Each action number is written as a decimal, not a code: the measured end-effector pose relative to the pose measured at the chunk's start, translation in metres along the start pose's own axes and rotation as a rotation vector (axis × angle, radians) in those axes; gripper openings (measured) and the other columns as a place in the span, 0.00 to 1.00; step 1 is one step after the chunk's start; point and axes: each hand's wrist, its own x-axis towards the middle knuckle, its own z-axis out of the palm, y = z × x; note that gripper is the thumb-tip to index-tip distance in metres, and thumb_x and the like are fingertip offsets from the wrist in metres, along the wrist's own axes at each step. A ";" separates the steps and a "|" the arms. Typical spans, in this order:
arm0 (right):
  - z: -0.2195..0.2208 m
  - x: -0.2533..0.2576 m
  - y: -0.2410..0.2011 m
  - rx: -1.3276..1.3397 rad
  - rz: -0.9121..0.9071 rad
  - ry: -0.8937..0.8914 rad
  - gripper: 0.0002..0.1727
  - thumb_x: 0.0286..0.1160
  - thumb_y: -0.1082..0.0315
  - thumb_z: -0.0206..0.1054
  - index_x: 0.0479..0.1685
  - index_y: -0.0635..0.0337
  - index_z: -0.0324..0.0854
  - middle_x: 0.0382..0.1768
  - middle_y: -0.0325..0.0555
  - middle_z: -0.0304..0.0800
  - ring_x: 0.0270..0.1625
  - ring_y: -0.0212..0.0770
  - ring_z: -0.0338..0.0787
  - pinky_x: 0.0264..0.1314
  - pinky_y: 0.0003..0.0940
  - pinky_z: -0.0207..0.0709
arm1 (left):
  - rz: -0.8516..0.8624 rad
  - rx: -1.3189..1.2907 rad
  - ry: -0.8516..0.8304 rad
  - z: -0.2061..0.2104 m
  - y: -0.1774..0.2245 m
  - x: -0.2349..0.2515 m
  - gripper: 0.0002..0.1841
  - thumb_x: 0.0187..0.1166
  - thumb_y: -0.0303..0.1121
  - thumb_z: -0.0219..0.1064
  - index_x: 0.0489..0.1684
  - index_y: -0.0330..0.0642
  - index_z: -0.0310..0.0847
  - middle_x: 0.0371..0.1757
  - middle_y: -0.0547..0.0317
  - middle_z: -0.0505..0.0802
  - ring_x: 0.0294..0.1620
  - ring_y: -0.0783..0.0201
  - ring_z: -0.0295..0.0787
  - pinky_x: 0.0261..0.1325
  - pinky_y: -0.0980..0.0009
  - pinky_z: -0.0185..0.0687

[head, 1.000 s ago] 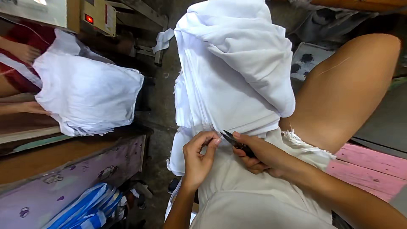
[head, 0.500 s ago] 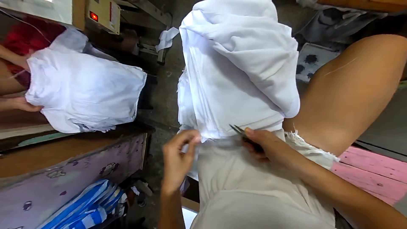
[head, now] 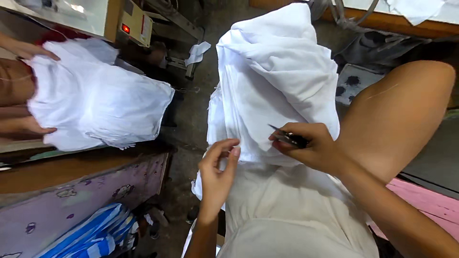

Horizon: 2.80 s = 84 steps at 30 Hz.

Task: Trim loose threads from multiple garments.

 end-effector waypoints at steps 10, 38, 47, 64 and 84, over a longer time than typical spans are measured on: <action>-0.010 0.001 -0.001 0.098 -0.034 0.018 0.08 0.70 0.69 0.72 0.40 0.65 0.90 0.34 0.34 0.88 0.30 0.12 0.75 0.31 0.06 0.68 | -0.267 -0.506 -0.123 0.044 0.028 0.000 0.04 0.78 0.23 0.69 0.45 0.33 0.85 0.36 0.65 0.96 0.29 0.76 0.92 0.33 0.79 0.90; -0.030 -0.019 -0.012 -0.455 -0.181 -0.138 0.23 0.80 0.46 0.64 0.46 0.60 0.87 0.43 0.50 0.91 0.26 0.38 0.84 0.21 0.33 0.72 | -0.101 -0.582 0.086 0.061 0.017 -0.030 0.04 0.80 0.19 0.64 0.40 0.33 0.86 0.57 0.57 0.94 0.57 0.66 0.95 0.60 0.66 0.93; -0.039 -0.034 -0.062 -0.925 -0.237 -0.067 0.26 0.90 0.49 0.54 0.35 0.62 0.83 0.16 0.48 0.76 0.14 0.47 0.74 0.15 0.38 0.58 | 0.168 -0.382 0.086 0.070 0.014 -0.033 0.11 0.82 0.30 0.69 0.38 0.27 0.87 0.56 0.50 0.94 0.55 0.74 0.93 0.55 0.78 0.90; -0.021 -0.033 -0.114 -1.304 -0.165 -0.049 0.20 0.91 0.64 0.52 0.40 0.71 0.83 0.16 0.50 0.74 0.13 0.47 0.70 0.17 0.38 0.56 | 0.409 0.048 0.181 0.082 0.031 -0.020 0.12 0.80 0.33 0.70 0.33 0.31 0.88 0.30 0.54 0.81 0.31 0.78 0.76 0.36 0.91 0.71; -0.031 0.003 -0.032 -0.380 -0.172 -0.205 0.22 0.73 0.51 0.73 0.47 0.62 0.81 0.36 0.50 0.89 0.29 0.38 0.86 0.25 0.32 0.78 | -0.206 -0.587 0.123 0.056 0.028 -0.021 0.07 0.85 0.23 0.61 0.45 0.38 0.86 0.47 0.67 0.96 0.36 0.74 0.94 0.40 0.74 0.93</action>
